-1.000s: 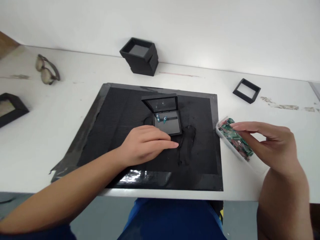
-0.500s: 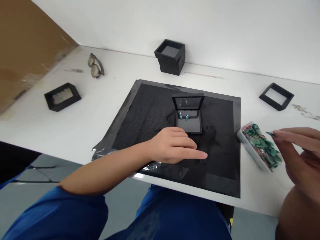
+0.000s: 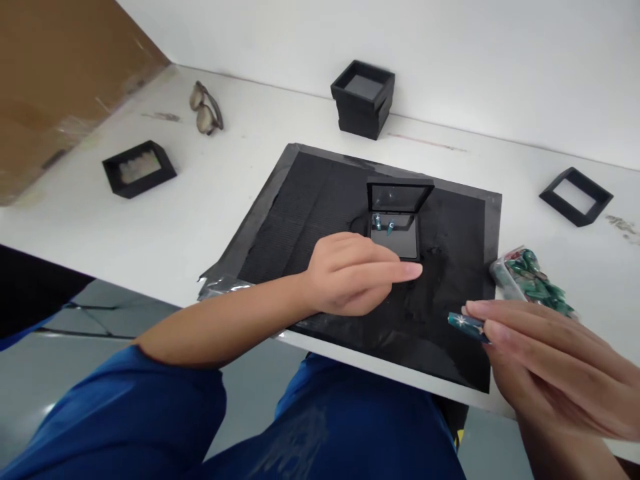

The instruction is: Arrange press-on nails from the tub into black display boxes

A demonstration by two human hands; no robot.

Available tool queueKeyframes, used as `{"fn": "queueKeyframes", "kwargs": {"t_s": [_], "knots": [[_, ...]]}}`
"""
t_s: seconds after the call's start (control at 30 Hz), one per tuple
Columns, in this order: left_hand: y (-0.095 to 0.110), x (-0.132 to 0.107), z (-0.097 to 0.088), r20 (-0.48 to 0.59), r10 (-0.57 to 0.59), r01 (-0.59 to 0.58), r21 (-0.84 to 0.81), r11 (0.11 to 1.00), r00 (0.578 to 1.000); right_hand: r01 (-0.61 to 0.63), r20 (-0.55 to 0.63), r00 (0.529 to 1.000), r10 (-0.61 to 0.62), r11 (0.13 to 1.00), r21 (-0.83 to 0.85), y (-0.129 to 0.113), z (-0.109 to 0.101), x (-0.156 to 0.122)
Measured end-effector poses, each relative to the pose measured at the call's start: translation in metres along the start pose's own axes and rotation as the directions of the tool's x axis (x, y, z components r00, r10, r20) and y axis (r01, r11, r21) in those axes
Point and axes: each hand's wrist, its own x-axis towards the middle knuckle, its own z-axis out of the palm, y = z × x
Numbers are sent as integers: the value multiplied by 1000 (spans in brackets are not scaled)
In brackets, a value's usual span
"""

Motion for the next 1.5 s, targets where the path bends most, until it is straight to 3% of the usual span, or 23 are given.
{"fn": "queueKeyframes", "kwargs": {"t_s": [0.1,0.23,0.33,0.57,0.67,0.73,0.83,0.9,1.03,1.13,1.33,1.5], "knots": [[2,0,3,-16,-17,16,-33,999,1000,155,-24,987,-157,985,-70,5,8,3],[4,0,2,14,126,-125,-44,991,992,149,-128,980,-156,987,-59,13,25,-4],[3,-1,-2,13,149,-148,-59,987,989,164,-114,979,-168,986,-41,15,35,-6],[4,-1,-5,51,239,-234,-82,969,970,96,-97,991,-91,994,48,14,47,-1],[6,-1,-2,33,197,-191,-139,972,980,20,-105,994,-12,997,75,16,51,0],[7,-2,0,58,173,-156,-221,963,983,-18,-50,998,24,994,109,17,52,0],[9,-2,1,115,164,-122,-307,944,980,-8,2,1000,7,991,136,19,53,-1],[11,-3,0,112,99,-67,-263,962,989,-19,-39,999,22,996,86,20,54,-3],[11,-3,-1,110,10,-7,-23,1000,994,-223,-124,965,229,973,58,20,60,-9],[10,-2,-3,127,61,-73,92,993,990,-289,-118,948,297,954,78,19,64,-9],[14,1,-8,164,153,-186,207,960,974,-233,-72,971,229,971,-60,13,65,1],[15,4,-6,142,234,-266,278,923,962,-383,-40,922,385,923,42,13,64,0]]}}
